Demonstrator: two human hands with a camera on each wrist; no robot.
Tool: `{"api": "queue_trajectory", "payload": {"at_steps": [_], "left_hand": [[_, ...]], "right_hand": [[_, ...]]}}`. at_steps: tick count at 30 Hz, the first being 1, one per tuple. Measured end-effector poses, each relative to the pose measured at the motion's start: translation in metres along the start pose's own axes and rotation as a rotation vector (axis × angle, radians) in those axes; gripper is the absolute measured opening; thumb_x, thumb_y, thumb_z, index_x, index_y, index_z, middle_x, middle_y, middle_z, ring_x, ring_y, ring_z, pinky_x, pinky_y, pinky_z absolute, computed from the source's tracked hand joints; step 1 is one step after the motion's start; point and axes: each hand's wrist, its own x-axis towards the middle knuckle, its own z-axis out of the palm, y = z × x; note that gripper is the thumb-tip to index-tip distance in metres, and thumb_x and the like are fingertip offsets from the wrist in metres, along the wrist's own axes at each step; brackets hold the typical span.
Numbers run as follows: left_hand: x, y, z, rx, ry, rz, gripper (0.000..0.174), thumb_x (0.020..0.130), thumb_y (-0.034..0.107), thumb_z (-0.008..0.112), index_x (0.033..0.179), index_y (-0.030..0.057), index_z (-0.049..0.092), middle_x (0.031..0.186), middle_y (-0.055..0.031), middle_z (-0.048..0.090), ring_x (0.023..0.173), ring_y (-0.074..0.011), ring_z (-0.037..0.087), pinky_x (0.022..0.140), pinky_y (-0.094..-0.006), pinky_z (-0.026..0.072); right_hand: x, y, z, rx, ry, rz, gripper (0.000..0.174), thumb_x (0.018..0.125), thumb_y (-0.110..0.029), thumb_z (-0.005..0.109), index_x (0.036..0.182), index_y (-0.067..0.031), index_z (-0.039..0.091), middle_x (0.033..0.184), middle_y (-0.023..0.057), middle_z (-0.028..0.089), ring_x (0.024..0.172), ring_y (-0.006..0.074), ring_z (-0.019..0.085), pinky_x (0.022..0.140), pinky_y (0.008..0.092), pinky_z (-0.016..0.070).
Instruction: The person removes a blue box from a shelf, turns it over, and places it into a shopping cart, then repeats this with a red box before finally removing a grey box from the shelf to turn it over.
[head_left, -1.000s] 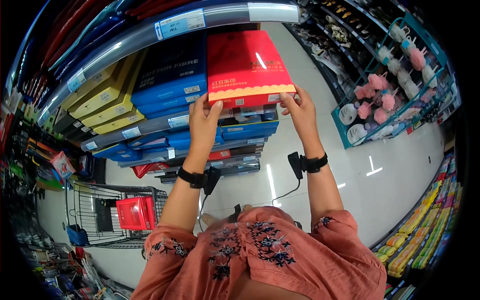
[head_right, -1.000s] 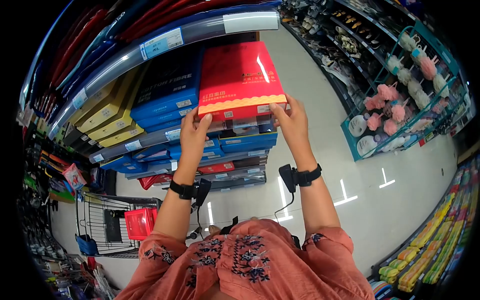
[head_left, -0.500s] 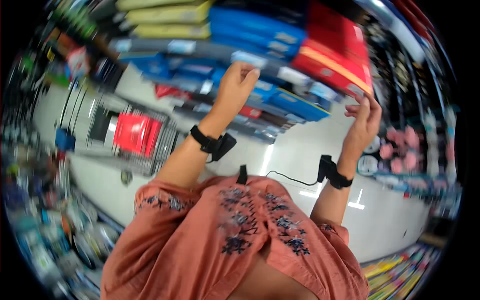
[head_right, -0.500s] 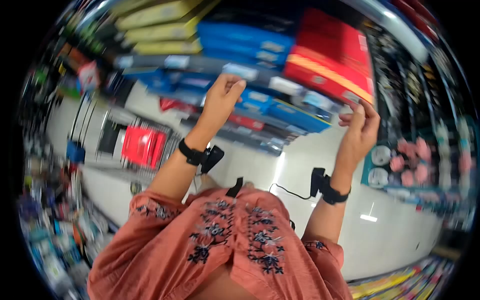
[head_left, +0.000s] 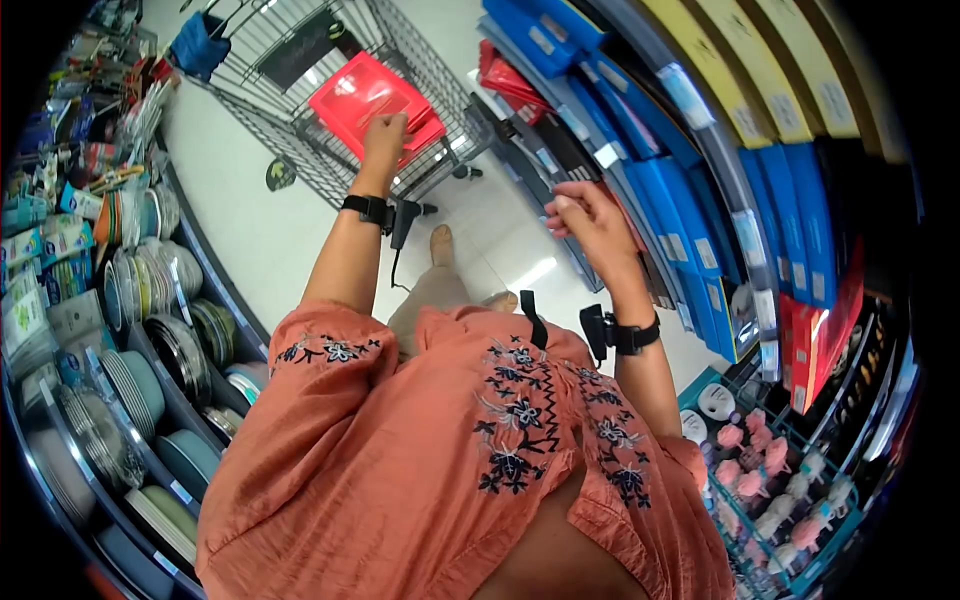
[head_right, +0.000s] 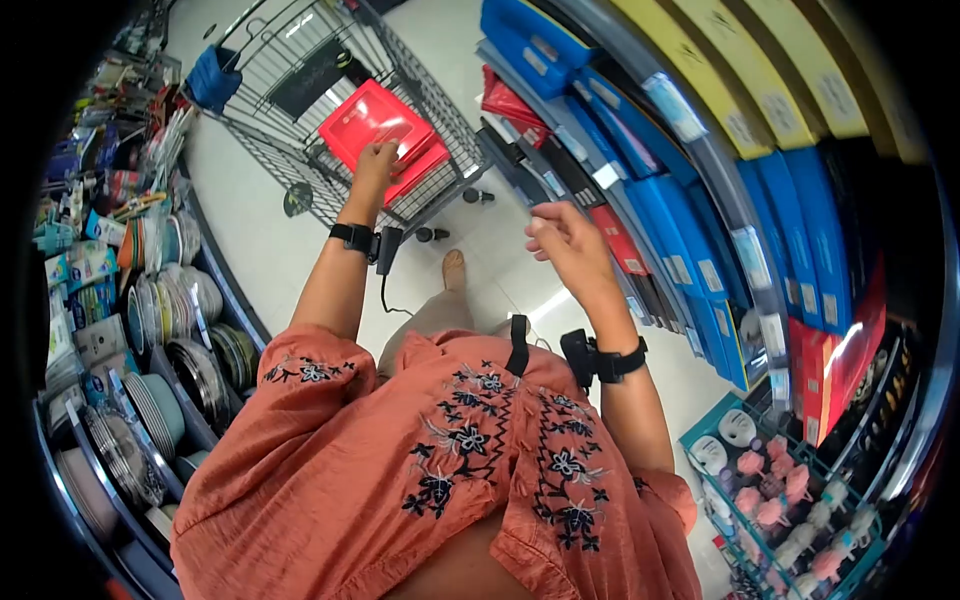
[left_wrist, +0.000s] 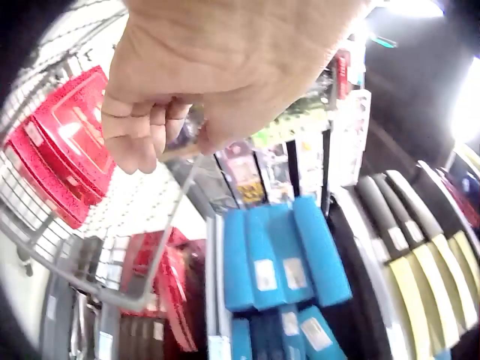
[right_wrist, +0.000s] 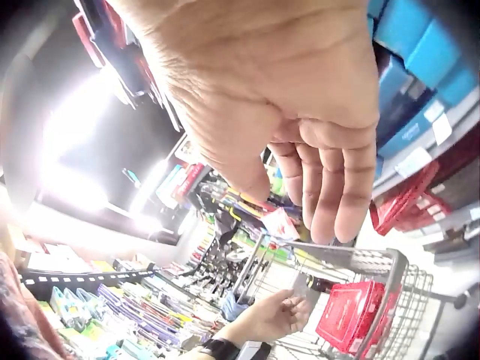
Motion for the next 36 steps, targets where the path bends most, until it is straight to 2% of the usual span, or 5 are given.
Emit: {"api": "queue_trajectory", "payload": {"at_steps": [11,22,23,35,36], "left_hand": [[0.113,-0.125,-0.077,-0.075,0.222,-0.5,0.056,0.094,0.035,0.059,0.117,-0.0163,0.058,0.111,-0.0274,0.066,0.094,-0.0383,0.067,0.079,-0.0446,0.0557],[0.149,-0.183,-0.095,-0.024,0.249,-0.493,0.055,0.094,0.042,0.055,0.095,-0.0119,0.067,0.07,-0.0136,0.062,0.05,-0.0216,0.052,0.047,-0.039,0.0378],[0.153,-0.182,-0.104,-0.009,0.081,-0.648,0.053,0.098,0.047,0.052,0.13,0.0049,0.059,0.127,-0.0117,0.065,0.118,-0.0289,0.058,0.097,-0.0555,0.0432],[0.148,-0.165,-0.103,-0.134,0.157,-0.657,0.045,0.098,0.052,0.052,0.115,0.0124,0.065,0.115,-0.0065,0.067,0.101,-0.0236,0.06,0.088,-0.0447,0.0438],[0.135,-0.133,-0.097,-0.179,0.249,-0.614,0.048,0.097,0.052,0.057,0.105,0.0064,0.07,0.092,-0.0111,0.07,0.081,-0.0197,0.065,0.067,-0.0335,0.0481]], "right_hand": [[0.11,0.034,0.098,0.03,-0.14,0.29,0.04,0.097,-0.025,0.064,0.126,0.0018,0.059,0.105,0.012,0.068,0.091,0.0177,0.069,0.074,0.0294,0.055],[0.333,0.096,0.185,-0.563,-0.224,0.032,0.07,0.091,-0.036,0.062,0.143,0.0074,0.043,0.141,0.0304,0.052,0.129,0.0428,0.053,0.11,0.0455,0.0425],[0.35,0.098,0.193,-0.633,-0.231,0.061,0.073,0.09,-0.035,0.061,0.145,0.0078,0.04,0.142,0.0314,0.05,0.132,0.0444,0.05,0.111,0.0461,0.0408],[0.432,0.138,0.21,-0.81,-0.208,0.26,0.075,0.081,-0.043,0.065,0.142,-0.0004,0.053,0.147,0.0308,0.046,0.133,0.0451,0.049,0.113,0.0442,0.042],[0.428,0.126,0.208,-0.803,-0.245,0.239,0.072,0.081,-0.043,0.065,0.139,-0.0005,0.056,0.144,0.031,0.048,0.131,0.0454,0.051,0.111,0.0443,0.043]]}}
